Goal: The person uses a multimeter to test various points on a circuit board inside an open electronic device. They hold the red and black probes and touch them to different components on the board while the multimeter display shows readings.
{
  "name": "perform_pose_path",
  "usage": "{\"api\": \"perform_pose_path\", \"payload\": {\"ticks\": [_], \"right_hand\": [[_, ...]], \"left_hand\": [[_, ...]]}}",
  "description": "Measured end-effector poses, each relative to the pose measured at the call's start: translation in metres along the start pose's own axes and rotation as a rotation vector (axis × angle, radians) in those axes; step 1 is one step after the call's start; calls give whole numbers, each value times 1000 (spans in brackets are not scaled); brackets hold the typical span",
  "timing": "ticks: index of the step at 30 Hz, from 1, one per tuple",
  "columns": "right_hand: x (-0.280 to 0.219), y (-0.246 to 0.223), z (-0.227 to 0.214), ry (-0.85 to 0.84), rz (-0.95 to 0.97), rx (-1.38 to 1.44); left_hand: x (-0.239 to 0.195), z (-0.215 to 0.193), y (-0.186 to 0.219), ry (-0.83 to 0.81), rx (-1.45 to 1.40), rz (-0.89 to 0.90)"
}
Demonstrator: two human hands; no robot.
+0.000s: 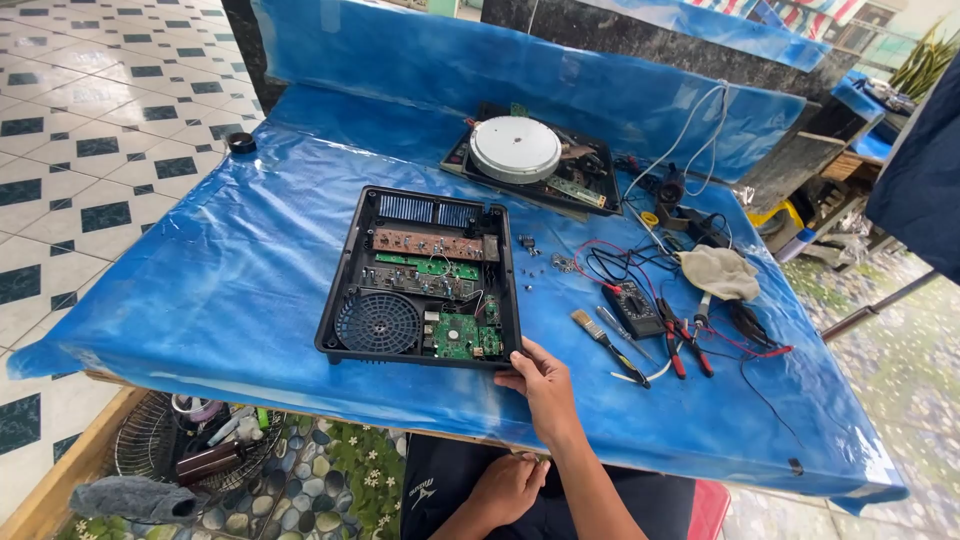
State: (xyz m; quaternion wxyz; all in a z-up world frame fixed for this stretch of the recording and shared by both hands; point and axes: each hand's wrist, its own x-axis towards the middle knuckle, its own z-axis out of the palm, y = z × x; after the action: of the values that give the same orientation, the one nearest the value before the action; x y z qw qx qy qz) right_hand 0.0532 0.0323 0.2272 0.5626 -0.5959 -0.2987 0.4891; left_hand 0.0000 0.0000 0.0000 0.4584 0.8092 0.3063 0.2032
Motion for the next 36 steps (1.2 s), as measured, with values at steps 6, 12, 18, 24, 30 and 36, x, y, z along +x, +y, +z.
{"api": "perform_pose_path", "payload": {"ticks": [6,12,18,24,30,36], "right_hand": [[-8,-4,-13,16,13,64],[-34,-20,-35,80,145,62],[-52,-25,-69,-117,89,-92],[-16,-29,-161,263,-370,-649],[60,-18,-267,544,-523,-1069],[89,-14,-292,522,-509,-1142]], "left_hand": [[-4,-13,12,-40,-34,-10],[-5,-19,21,-142,35,-168],[-9,-10,17,-39,128,-19],[-18,-3,20,-3,98,247],[-17,7,35,-3,130,295],[-18,7,19,83,114,270]]}}
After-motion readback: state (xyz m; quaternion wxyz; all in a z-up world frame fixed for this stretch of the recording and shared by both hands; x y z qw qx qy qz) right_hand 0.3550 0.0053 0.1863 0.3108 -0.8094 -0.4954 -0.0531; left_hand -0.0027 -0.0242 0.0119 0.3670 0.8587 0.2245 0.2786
